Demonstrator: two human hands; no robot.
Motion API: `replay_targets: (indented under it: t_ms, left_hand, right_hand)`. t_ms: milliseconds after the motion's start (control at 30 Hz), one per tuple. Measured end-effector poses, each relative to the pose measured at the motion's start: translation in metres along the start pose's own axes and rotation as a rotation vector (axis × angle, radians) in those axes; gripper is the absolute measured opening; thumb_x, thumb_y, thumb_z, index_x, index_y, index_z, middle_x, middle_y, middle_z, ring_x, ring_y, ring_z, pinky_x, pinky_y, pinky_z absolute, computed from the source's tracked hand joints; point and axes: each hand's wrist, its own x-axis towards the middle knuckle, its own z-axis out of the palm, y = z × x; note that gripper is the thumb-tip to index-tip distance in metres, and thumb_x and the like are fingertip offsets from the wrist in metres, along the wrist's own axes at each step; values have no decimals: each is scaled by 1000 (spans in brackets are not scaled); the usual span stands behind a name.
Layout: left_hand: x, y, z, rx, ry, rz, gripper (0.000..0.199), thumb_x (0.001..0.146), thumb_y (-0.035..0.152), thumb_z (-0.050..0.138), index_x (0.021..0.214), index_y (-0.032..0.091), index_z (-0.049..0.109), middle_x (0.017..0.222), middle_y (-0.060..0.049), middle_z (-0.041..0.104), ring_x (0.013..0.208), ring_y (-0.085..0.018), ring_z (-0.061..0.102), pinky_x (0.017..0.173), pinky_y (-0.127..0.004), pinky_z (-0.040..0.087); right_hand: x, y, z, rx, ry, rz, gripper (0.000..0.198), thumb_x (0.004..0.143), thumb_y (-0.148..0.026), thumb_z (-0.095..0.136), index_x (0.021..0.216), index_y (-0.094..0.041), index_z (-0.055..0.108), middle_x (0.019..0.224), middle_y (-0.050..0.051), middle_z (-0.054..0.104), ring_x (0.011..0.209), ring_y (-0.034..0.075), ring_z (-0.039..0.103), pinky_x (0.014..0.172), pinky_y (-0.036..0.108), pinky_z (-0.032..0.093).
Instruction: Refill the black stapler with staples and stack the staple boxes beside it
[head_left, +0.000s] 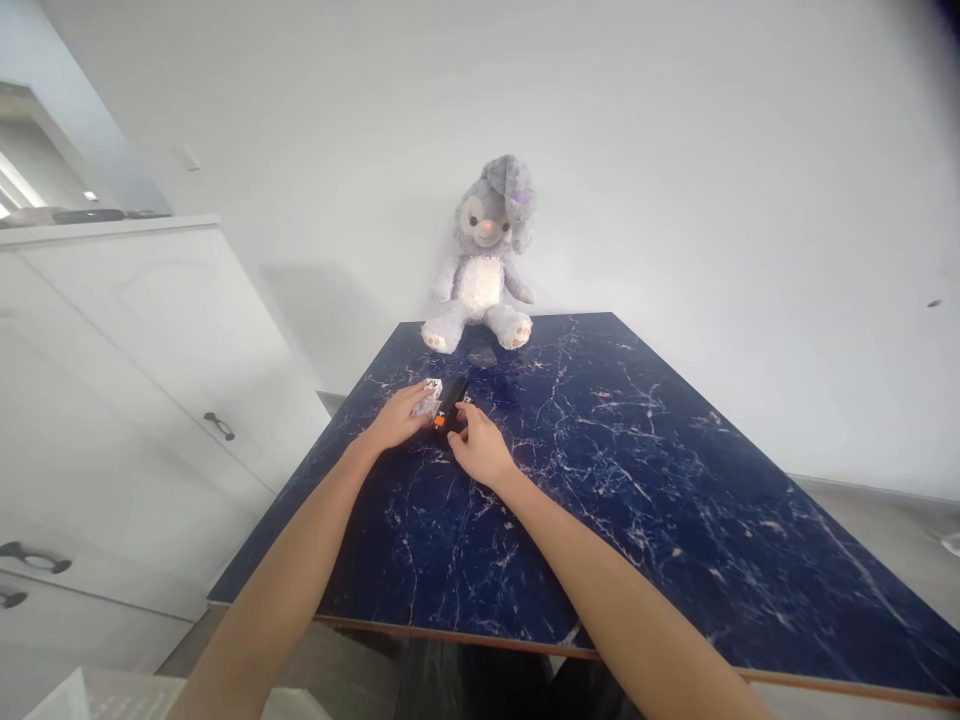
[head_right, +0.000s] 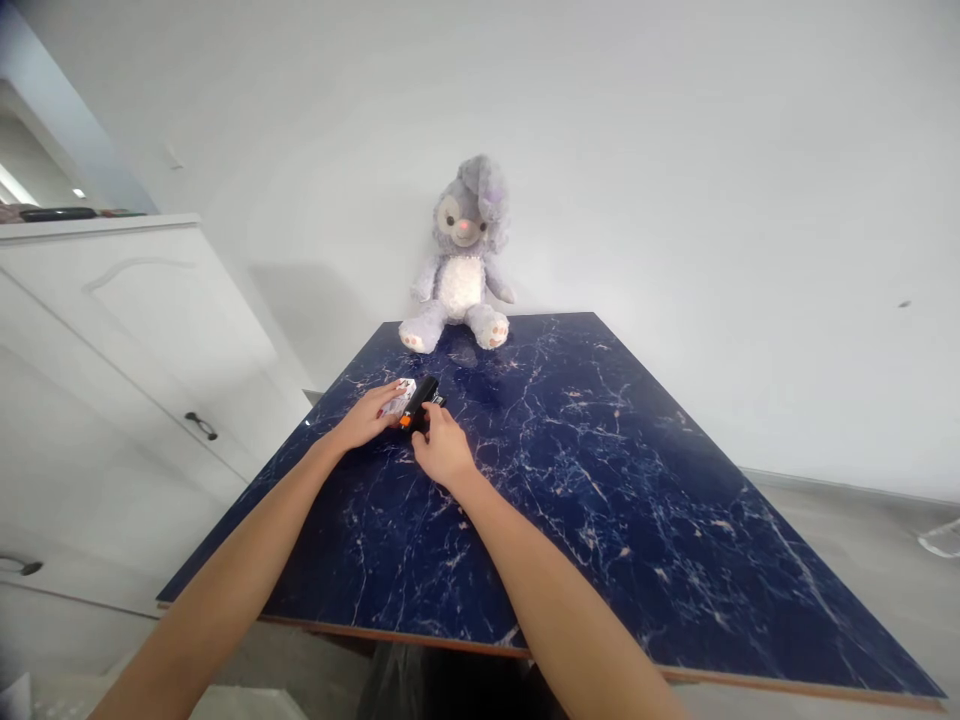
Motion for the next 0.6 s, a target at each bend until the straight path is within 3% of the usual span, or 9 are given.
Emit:
replay_targets:
  t_ms: [200,367,500,600]
  left_hand:
    - [-4,-3,-3,56,-104,-3,62,92,48,54,150,28,44,163,-7,30,147,-32,32,119,-52,26]
    - [-6,8,-2,139,-140,-82,50,100,50,36,145,33,51,164,-6,28,143,-36,37,114,-55,32]
    - [-5,13,-7,167,-140,-107,53,94,54,48,141,32,55,163,-7,29,139,-38,43,112,-52,36]
    - [-6,9,-15,142,-148,-174,66,86,62,57,143,29,52,165,-8,22,141,-37,40,113,-47,36]
  right_hand:
    - [-2,-1,0,-4,6,-9,55,86,-20,54,140,-17,45,129,14,58,98,21,64,93,38,51]
    - [-2,-2,0,-11,16,-27,58,86,-20,53,144,-17,41,132,15,56,107,23,62,97,40,50]
    - [-2,-2,-1,-23,11,-27,58,86,-20,53,143,-19,42,133,15,56,105,23,62,97,40,50]
    - [-2,-3,-2,-28,9,-22,58,87,-20,53,143,-18,42,133,16,56,102,23,63,96,40,50]
